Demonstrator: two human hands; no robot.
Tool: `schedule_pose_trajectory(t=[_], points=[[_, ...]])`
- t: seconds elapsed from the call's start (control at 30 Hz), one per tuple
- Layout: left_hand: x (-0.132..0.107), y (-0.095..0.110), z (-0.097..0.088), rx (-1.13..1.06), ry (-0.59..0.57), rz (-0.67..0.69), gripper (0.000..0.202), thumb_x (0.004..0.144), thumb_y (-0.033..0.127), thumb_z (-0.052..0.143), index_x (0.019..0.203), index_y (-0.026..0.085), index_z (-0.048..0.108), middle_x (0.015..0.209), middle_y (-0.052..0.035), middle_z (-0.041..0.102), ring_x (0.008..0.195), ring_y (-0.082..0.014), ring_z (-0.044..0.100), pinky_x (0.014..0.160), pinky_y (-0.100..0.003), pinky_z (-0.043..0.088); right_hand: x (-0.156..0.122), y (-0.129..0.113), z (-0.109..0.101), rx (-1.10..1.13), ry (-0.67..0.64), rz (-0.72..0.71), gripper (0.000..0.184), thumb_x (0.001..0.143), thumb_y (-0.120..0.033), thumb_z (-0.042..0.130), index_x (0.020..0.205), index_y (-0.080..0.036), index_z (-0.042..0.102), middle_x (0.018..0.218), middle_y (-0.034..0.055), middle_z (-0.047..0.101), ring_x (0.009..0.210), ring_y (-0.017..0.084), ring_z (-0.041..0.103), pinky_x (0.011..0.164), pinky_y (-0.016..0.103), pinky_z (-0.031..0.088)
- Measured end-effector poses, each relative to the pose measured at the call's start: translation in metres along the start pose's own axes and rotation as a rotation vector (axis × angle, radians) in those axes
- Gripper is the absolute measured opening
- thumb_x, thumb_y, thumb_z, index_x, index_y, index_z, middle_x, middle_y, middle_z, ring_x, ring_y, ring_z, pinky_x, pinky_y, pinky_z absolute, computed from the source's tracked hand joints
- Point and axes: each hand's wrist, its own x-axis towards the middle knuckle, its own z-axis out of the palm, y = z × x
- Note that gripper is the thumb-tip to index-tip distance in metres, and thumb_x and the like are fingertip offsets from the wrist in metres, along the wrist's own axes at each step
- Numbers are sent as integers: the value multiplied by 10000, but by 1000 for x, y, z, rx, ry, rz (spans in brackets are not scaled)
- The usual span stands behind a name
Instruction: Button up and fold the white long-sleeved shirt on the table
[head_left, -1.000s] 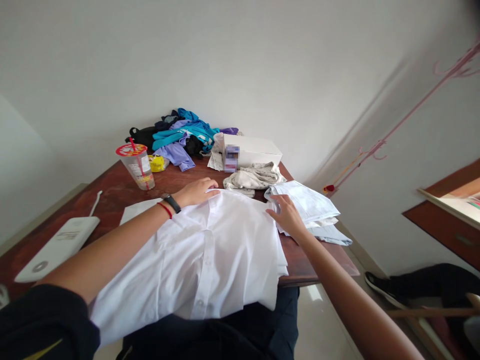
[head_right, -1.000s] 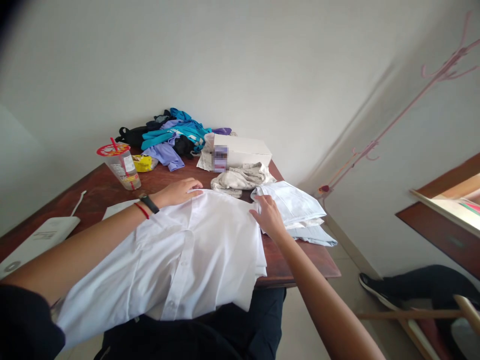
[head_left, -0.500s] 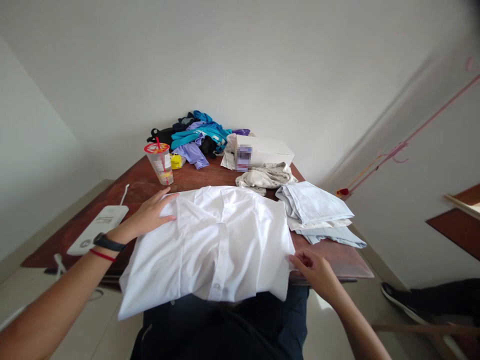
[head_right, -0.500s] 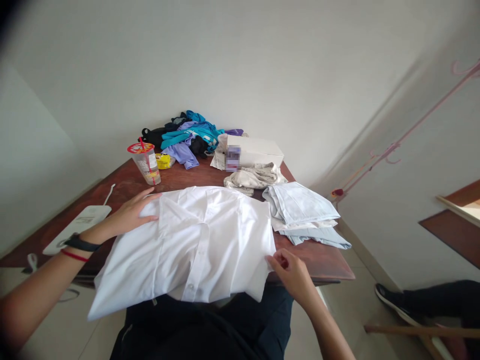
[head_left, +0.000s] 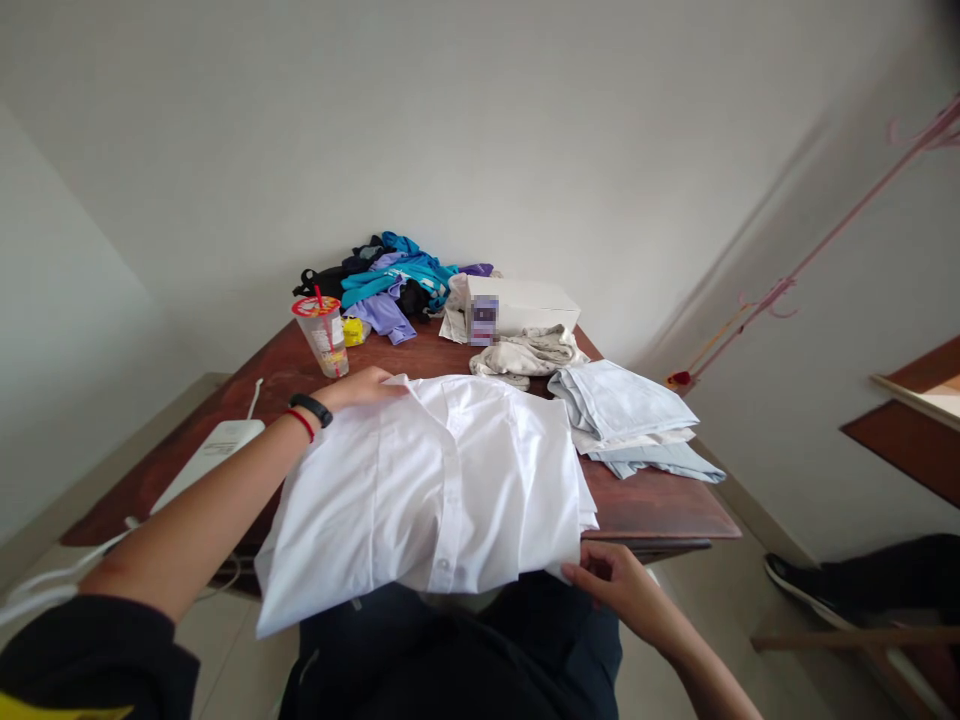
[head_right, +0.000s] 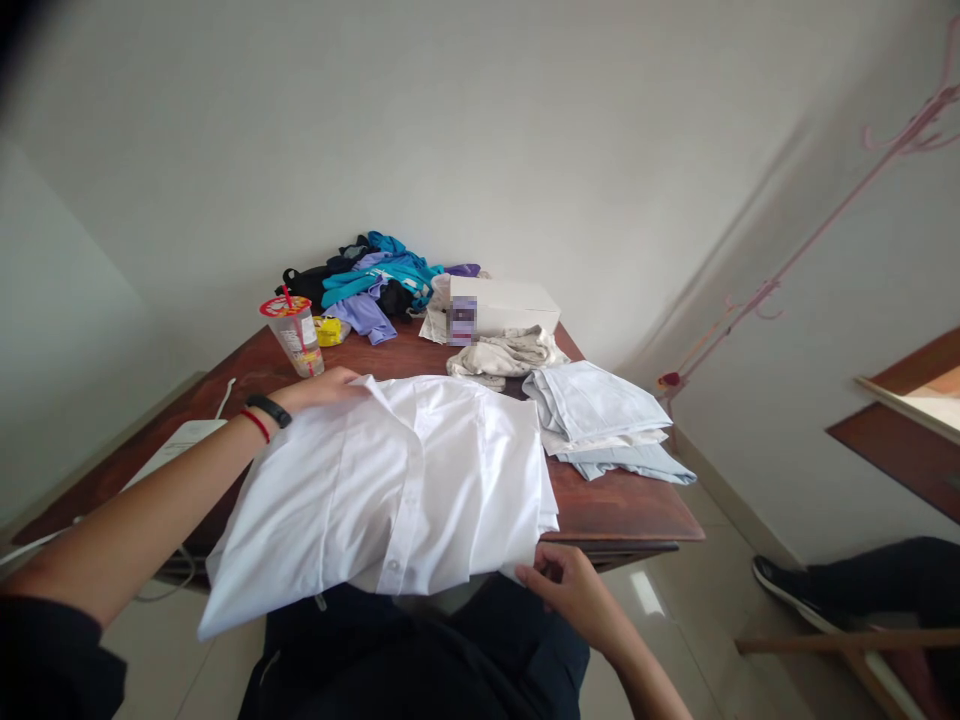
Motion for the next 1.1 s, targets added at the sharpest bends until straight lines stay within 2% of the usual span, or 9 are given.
schedule_pose_trajectory(t=[0.1,0.17,0.3,0.43,0.57,0.63,0.77,0.93,1.1], points=[[20,15,7,173,-20,-33,611,812,755,612,672,161,642,677,-34,636,646,-187,565,618,-292,385,-1,0,-5,88,-39,9,511,811,-684,708,722,-198,580,552,-12,582,527,132,519,502,243,304],[27,16,12,332,27,-41,607,810,757,599,654,171,594,666,-34,612,648,-184,552,609,-293,354,-3,0,-8,154,-59,29,508,817,-689,705,784,-190,618,549,-18,585,495,113,481,474,228,295],[25,0,7,400,81,-74,602,724,742,679,915,172,645,952,-83,710,821,-232,630,694,-294,425,-8,0,-6,305,-94,70,486,829,-660,721,871,-192,597,558,-54,549,437,89,486,419,198,287],[9,-18,-17,287,-105,-83,775,663,766,716,1145,169,612,1185,-116,692,998,-268,653,836,-307,488,-13,-4,0,461,-93,119,486,852,-650,712,1000,-208,578,642,-50,592,498,137,638,420,191,407],[-8,-22,-38,295,-166,-71,797,664,718,732,1222,163,603,1244,-118,672,1083,-276,639,900,-313,494,-18,-6,1,605,10,168,503,823,-623,762,1079,-228,581,941,16,708,691,216,764,474,218,511],[-16,-25,-45,298,-199,-96,788,668,693,735,1245,168,618,1267,-113,674,1108,-281,636,910,-308,494,-20,-6,0,656,51,168,473,835,-603,764,1064,-235,575,1014,37,726,820,260,785,526,234,548],[-33,-39,-55,297,-262,-157,710,665,646,737,1183,165,686,1208,-100,715,1079,-285,650,877,-283,492,-20,-3,-2,717,45,139,431,844,-575,779,977,-242,541,979,40,744,979,286,761,684,297,606],[-40,-55,-66,387,-225,-159,567,745,679,625,949,162,738,954,-71,744,917,-263,662,762,-264,459,-20,1,-8,764,135,69,411,825,-529,814,841,-229,534,756,-30,630,736,156,646,744,325,609],[-22,-50,-86,345,-91,-60,597,765,712,581,943,153,692,1012,-74,725,948,-244,649,795,-254,467,-27,13,-34,675,168,33,418,777,-530,848,806,-217,574,792,-16,617,749,150,572,777,316,580]])
